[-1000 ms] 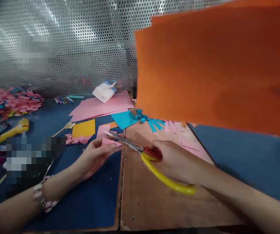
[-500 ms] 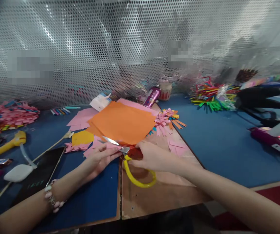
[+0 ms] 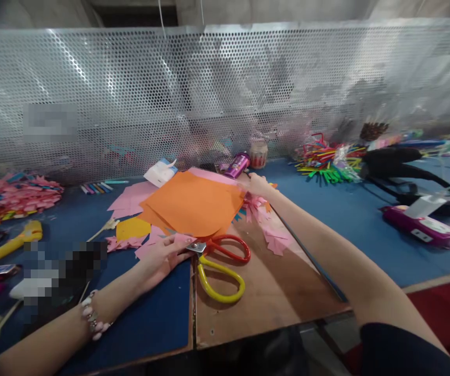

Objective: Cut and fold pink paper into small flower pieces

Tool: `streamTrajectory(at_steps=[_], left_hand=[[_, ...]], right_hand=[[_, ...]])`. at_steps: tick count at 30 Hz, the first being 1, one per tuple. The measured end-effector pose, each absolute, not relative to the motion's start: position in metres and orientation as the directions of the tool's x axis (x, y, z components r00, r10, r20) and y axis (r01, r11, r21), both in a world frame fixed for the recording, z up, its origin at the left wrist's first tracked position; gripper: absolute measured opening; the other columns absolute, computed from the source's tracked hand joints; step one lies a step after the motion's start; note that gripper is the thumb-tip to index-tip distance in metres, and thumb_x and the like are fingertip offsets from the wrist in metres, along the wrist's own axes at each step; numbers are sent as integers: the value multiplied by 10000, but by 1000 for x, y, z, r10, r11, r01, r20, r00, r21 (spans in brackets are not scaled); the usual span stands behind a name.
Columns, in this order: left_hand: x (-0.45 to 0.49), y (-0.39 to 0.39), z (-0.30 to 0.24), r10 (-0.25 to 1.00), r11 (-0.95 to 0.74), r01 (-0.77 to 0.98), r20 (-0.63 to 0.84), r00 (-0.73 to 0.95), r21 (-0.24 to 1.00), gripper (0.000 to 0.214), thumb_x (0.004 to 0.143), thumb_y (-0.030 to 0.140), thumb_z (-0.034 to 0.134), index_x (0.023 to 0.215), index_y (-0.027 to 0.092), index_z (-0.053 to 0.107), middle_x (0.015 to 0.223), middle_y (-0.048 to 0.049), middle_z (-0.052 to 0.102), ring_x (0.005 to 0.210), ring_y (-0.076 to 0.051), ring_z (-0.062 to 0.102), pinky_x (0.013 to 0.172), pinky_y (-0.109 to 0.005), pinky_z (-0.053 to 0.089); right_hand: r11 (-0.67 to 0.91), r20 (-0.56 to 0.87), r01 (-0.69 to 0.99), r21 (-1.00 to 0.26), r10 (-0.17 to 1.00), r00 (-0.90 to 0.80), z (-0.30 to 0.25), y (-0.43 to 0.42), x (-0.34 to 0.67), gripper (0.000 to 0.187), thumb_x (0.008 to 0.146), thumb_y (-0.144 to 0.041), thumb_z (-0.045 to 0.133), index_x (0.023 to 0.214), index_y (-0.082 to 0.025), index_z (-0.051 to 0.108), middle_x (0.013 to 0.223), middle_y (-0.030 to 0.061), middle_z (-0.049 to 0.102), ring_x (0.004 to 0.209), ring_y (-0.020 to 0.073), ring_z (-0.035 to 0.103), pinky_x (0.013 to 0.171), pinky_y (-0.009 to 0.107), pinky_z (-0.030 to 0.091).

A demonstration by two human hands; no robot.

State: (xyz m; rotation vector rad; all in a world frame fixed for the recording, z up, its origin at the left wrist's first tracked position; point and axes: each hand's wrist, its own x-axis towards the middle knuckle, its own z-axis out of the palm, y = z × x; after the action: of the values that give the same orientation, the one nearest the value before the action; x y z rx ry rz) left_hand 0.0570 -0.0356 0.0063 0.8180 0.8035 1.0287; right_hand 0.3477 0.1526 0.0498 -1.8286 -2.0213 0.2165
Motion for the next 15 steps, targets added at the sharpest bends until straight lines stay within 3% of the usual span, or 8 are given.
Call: streamTrajectory(at_steps=[5,8,10,13,15], left_hand=[[57,-32,2,925,321,-411,-191,328,853,217,742,186,746,941,99,736,1005,-121,733,993,-222,664,1005,-369,459],[58,-32,2,926,323,-419,-191,326,849,219,750,172,737,955,96,735,1020,-128,731,1016,-232,660,1011,-376,456],[59,-33,4,926,322,-414,-191,327,852,205,754,169,731,943,89,736,1010,-134,733,1010,-235,663,1009,-376,457],[60,-36,9,925,318,-399,-189,330,860,166,762,177,724,894,78,736,978,-141,736,985,-237,669,1001,-374,461],[60,-37,12,926,308,-392,-179,332,867,159,765,185,721,879,75,731,982,-150,732,985,-243,668,995,-378,462]], right_hand=[[155,-6,882,-446,984,-176,52,178,346,430,835,-533,540,739,-129,654,643,18,602,638,152,551,572,233,420],[228,15,820,-525,966,-259,57,188,345,437,830,-557,547,750,-145,670,654,20,615,648,150,557,593,231,445],[175,53,806,-565,983,-176,61,202,344,448,838,-563,547,791,-140,685,653,47,630,671,177,600,629,247,470],[-34,82,795,-605,991,105,66,232,337,489,873,-545,505,847,-88,679,652,114,638,660,232,654,610,291,498],[-33,102,772,-635,987,126,67,249,327,529,898,-537,446,944,-58,666,725,153,656,653,256,669,565,319,510]])
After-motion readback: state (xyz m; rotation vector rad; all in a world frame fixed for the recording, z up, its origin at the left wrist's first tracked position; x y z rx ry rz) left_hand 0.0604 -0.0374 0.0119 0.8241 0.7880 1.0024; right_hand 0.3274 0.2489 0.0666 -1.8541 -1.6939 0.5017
